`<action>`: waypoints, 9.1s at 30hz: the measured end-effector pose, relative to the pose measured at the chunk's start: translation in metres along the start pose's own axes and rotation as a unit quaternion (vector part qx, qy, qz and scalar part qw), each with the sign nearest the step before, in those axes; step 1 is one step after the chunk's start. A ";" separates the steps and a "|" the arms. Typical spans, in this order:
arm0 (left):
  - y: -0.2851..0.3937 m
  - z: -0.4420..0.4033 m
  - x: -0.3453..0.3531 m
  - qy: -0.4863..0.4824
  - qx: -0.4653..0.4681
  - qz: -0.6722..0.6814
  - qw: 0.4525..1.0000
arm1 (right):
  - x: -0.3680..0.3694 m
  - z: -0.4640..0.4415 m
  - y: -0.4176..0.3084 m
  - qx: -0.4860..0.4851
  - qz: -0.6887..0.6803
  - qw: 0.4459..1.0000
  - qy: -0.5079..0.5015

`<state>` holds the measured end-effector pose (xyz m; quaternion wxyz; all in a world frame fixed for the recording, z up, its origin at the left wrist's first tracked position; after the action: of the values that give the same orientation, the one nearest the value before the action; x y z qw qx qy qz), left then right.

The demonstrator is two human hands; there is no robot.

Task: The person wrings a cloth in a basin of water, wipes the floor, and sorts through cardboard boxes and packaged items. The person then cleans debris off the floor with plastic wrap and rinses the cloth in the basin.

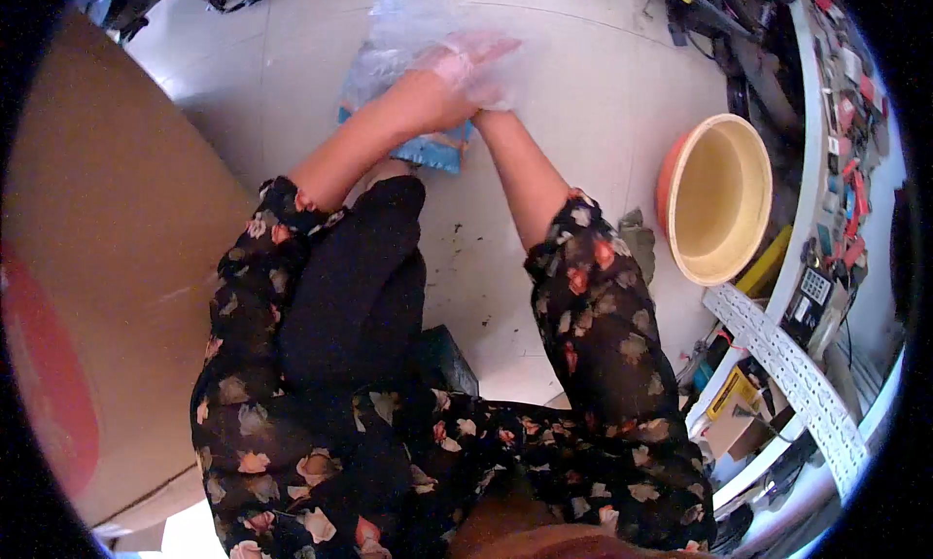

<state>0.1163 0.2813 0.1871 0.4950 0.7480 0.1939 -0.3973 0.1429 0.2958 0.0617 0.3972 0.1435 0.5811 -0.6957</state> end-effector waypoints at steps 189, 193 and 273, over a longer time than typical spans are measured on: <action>0.060 -0.057 0.166 0.134 -0.189 0.035 0.972 | -0.079 0.075 0.173 0.221 -0.769 0.597 0.050; -0.001 -0.056 0.175 0.088 -0.285 0.030 0.954 | -0.094 0.085 0.187 0.341 -0.511 0.780 0.115; 0.117 -0.050 0.165 -0.097 -0.170 -0.018 0.981 | -0.086 0.075 0.217 0.240 -0.820 0.520 0.002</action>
<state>0.3163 0.2578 0.1358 0.6242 0.6076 0.2229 -0.4376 0.3742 0.2574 -0.0107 -0.3993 -0.3048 0.2539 -0.8266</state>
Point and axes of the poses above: each hand's wrist, its own z-axis away from the middle knuckle, its own x-axis out of the palm, y = z × x, the point moved 8 cm from there along -z, towards the middle knuckle, and after that the axes turned 2 degrees about x, right-handed, at the moved point
